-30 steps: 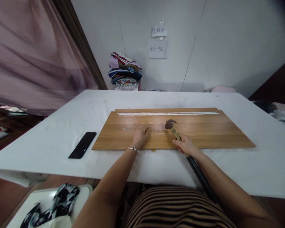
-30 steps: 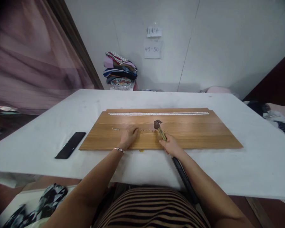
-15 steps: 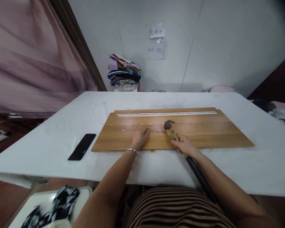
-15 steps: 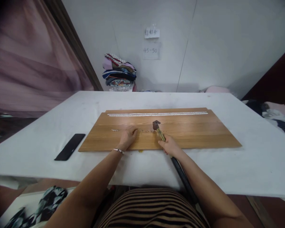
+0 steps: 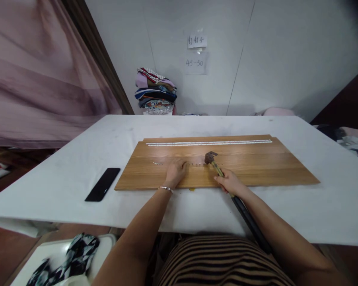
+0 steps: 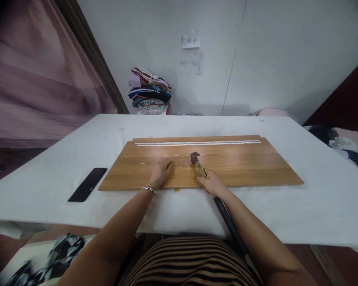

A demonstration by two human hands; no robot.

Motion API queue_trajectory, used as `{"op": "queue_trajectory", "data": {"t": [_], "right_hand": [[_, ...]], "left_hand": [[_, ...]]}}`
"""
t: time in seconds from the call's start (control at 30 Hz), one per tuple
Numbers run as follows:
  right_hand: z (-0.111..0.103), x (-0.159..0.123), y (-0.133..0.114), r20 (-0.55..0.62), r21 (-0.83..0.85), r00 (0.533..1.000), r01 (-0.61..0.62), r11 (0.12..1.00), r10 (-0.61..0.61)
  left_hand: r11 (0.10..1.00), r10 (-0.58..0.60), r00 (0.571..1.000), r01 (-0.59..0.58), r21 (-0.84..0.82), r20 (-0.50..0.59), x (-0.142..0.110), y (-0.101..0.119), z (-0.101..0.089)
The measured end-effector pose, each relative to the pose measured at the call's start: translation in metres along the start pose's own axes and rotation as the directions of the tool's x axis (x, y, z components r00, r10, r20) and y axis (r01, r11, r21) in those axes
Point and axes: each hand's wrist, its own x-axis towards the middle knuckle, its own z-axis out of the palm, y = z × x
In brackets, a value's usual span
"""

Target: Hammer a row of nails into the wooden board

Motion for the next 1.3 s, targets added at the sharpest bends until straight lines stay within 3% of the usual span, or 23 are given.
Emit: {"op": "queue_trajectory", "data": {"t": [1.3], "right_hand": [[-0.001, 0.0054, 0.0064, 0.008, -0.037, 1.0, 0.013, 0.999, -0.013]], "left_hand": [[1.0, -0.015, 1.0, 0.015, -0.011, 0.008, -0.0008, 0.0027, -0.0009]]}}
